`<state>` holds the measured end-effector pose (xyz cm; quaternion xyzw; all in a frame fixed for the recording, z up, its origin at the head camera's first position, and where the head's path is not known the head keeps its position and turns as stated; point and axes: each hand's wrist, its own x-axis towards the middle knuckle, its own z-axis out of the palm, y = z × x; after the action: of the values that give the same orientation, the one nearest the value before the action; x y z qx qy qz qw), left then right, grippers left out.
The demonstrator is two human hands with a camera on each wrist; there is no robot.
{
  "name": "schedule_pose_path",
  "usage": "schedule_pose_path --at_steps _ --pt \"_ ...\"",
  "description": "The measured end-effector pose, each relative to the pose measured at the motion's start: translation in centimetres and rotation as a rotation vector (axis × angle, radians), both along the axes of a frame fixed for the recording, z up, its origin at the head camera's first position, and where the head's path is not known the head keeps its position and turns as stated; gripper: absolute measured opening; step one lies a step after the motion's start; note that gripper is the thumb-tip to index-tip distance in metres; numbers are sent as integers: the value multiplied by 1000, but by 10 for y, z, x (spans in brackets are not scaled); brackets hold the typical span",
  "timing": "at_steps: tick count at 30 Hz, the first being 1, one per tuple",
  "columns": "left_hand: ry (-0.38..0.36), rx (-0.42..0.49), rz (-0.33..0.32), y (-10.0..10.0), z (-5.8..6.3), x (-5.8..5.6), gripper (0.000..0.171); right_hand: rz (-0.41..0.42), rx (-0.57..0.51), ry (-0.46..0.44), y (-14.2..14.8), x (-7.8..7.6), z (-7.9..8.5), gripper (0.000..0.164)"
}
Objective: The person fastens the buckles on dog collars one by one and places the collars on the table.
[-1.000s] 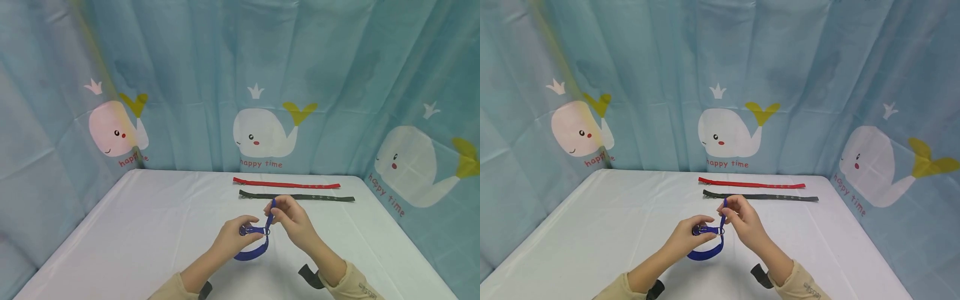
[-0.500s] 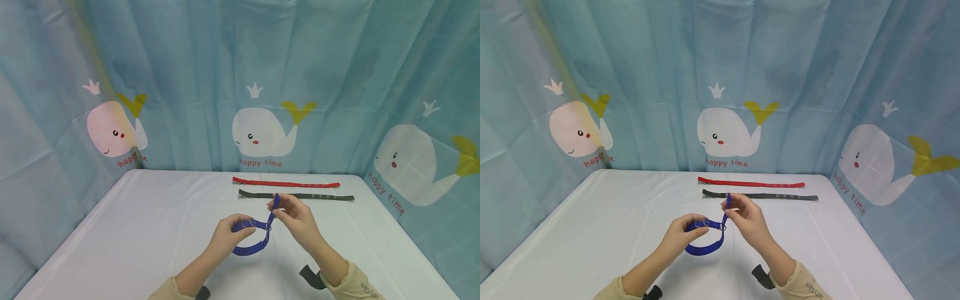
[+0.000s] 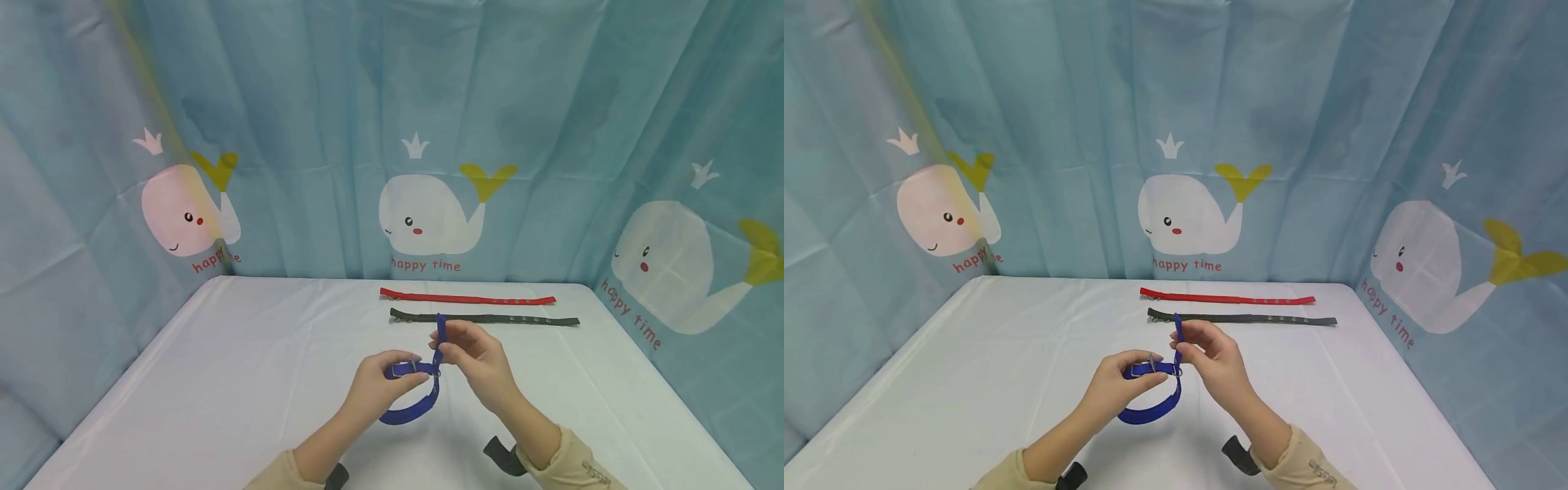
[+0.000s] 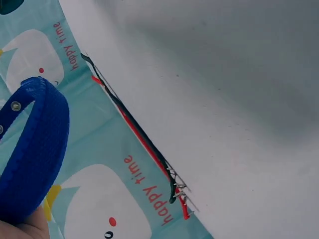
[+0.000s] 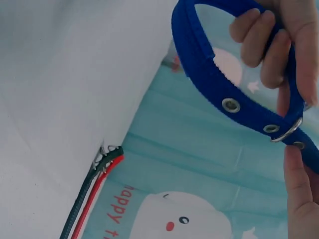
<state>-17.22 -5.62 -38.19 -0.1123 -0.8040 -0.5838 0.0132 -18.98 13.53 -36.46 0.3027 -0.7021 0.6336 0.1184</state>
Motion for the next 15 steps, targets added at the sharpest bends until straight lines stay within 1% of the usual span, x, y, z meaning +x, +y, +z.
schedule_pose_path --at_steps 4,9,13,15 --pt "13 -15 -23 2 2 -2 29 6 -2 7 -2 1 0 23" --pt "49 -80 -73 2 5 -2 21 7 -5 38 -2 1 0 23" --pt "41 -71 -70 1 6 1 25 -14 -2 79 0 1 2 24" --pt "31 -58 -55 0 7 2 27 -26 8 99 1 1 2 25"
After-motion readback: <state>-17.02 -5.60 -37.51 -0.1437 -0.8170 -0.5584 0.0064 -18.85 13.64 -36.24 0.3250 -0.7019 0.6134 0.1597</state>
